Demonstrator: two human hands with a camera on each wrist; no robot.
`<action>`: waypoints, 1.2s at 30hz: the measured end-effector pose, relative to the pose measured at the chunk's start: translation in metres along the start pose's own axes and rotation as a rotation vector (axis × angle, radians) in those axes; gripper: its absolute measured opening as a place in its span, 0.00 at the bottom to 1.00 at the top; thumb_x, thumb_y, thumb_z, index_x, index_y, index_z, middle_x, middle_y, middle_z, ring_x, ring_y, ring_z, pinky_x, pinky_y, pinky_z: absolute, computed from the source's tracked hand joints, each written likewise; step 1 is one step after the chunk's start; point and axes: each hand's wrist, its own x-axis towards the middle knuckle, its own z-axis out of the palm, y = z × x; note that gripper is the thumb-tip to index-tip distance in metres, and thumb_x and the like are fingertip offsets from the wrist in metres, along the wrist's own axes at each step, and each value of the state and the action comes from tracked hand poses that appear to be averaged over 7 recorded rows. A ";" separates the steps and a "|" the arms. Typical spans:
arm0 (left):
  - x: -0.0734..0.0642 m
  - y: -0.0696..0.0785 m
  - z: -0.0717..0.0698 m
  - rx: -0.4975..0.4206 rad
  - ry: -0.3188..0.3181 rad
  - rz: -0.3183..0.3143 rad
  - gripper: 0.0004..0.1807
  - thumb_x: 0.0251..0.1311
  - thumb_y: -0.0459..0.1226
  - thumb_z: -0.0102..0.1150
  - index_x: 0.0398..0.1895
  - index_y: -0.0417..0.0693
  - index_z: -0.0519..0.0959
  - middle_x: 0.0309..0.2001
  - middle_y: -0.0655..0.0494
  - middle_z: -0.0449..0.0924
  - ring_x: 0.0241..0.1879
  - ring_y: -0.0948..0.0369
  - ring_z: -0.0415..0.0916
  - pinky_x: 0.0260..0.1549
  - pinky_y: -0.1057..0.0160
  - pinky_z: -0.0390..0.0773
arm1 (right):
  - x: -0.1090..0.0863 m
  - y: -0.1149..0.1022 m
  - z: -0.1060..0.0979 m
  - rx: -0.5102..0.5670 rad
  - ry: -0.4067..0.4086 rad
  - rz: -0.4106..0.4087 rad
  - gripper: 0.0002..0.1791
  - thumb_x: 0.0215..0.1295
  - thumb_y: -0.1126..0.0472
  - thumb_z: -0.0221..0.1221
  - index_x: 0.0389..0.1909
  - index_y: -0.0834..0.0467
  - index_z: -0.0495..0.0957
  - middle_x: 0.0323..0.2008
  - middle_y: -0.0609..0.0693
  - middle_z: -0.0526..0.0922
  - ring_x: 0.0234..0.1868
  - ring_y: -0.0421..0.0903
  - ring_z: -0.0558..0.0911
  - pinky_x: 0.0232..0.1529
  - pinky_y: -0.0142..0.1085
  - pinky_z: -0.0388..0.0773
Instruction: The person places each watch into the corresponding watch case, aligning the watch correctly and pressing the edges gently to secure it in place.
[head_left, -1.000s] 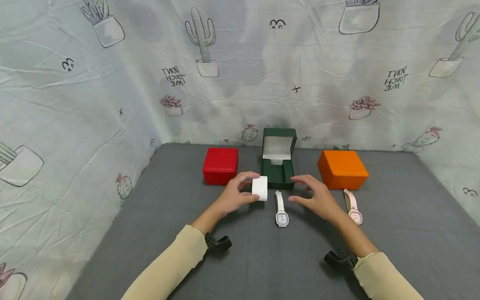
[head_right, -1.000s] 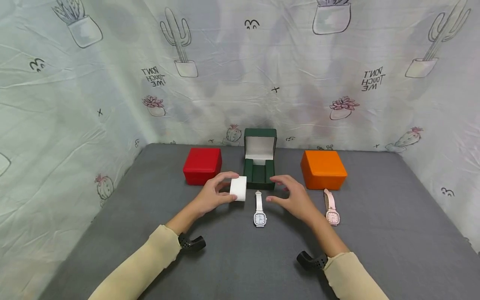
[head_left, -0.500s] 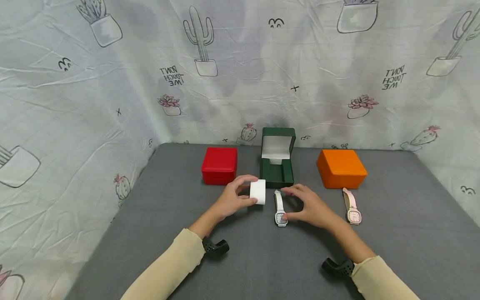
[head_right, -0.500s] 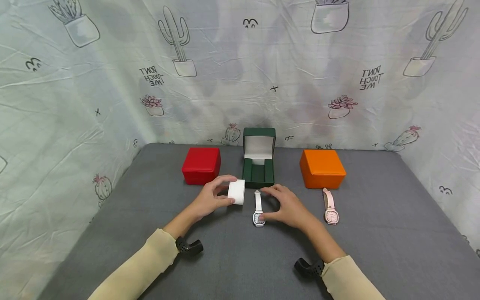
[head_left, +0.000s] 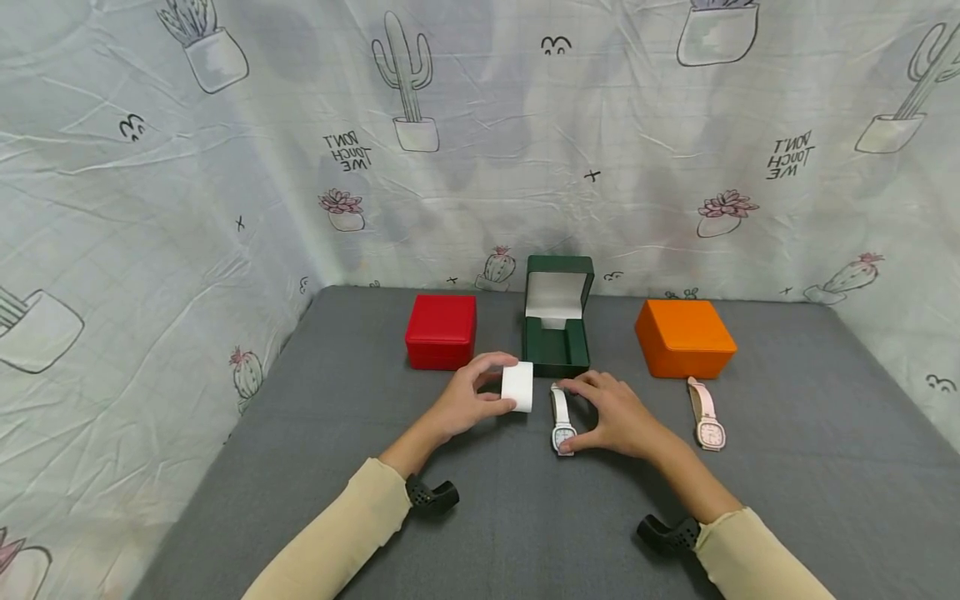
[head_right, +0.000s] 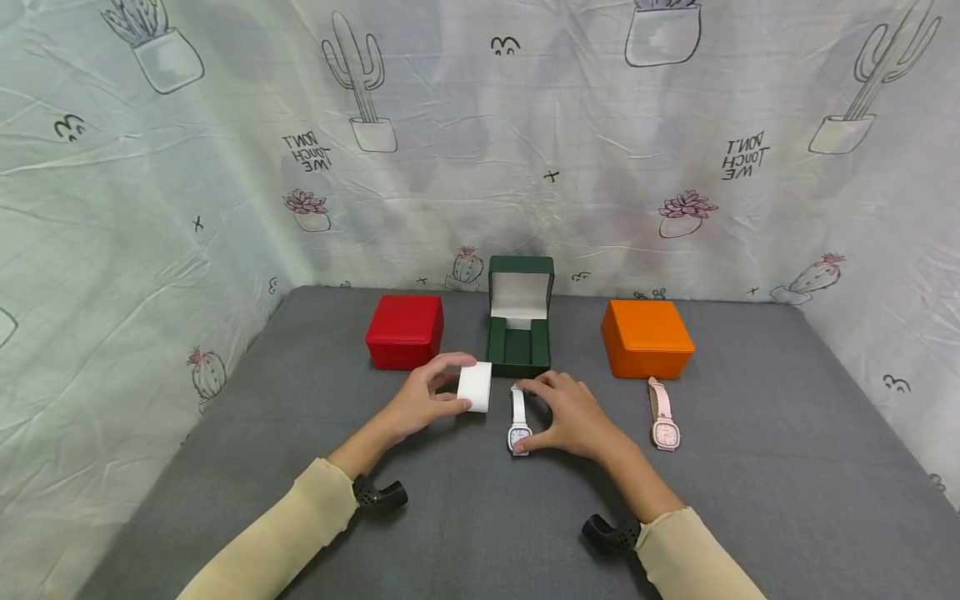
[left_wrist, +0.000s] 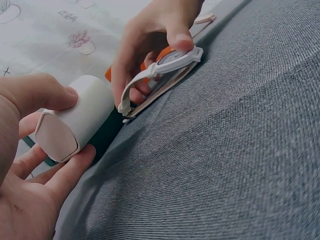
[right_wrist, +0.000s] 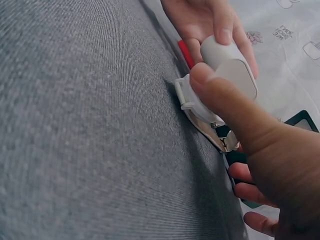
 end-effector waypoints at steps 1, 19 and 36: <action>-0.001 0.003 0.000 -0.002 -0.007 -0.003 0.30 0.50 0.31 0.64 0.59 0.47 0.68 0.62 0.53 0.62 0.60 0.48 0.63 0.53 0.54 0.74 | 0.000 0.000 0.000 0.003 -0.004 0.003 0.50 0.29 0.25 0.63 0.59 0.43 0.69 0.53 0.47 0.73 0.53 0.48 0.70 0.51 0.49 0.65; -0.005 0.018 0.005 -0.015 -0.041 -0.019 0.31 0.50 0.28 0.63 0.59 0.41 0.66 0.63 0.47 0.60 0.62 0.46 0.62 0.55 0.48 0.71 | -0.004 -0.004 0.001 0.128 -0.009 -0.011 0.48 0.30 0.29 0.66 0.57 0.44 0.68 0.56 0.42 0.72 0.57 0.44 0.69 0.55 0.48 0.61; -0.003 0.017 0.009 0.001 -0.064 -0.014 0.30 0.50 0.29 0.63 0.59 0.42 0.67 0.63 0.48 0.60 0.62 0.46 0.61 0.53 0.53 0.73 | -0.010 -0.003 -0.003 0.288 0.099 -0.050 0.38 0.36 0.37 0.69 0.51 0.45 0.71 0.51 0.42 0.76 0.47 0.42 0.75 0.46 0.45 0.74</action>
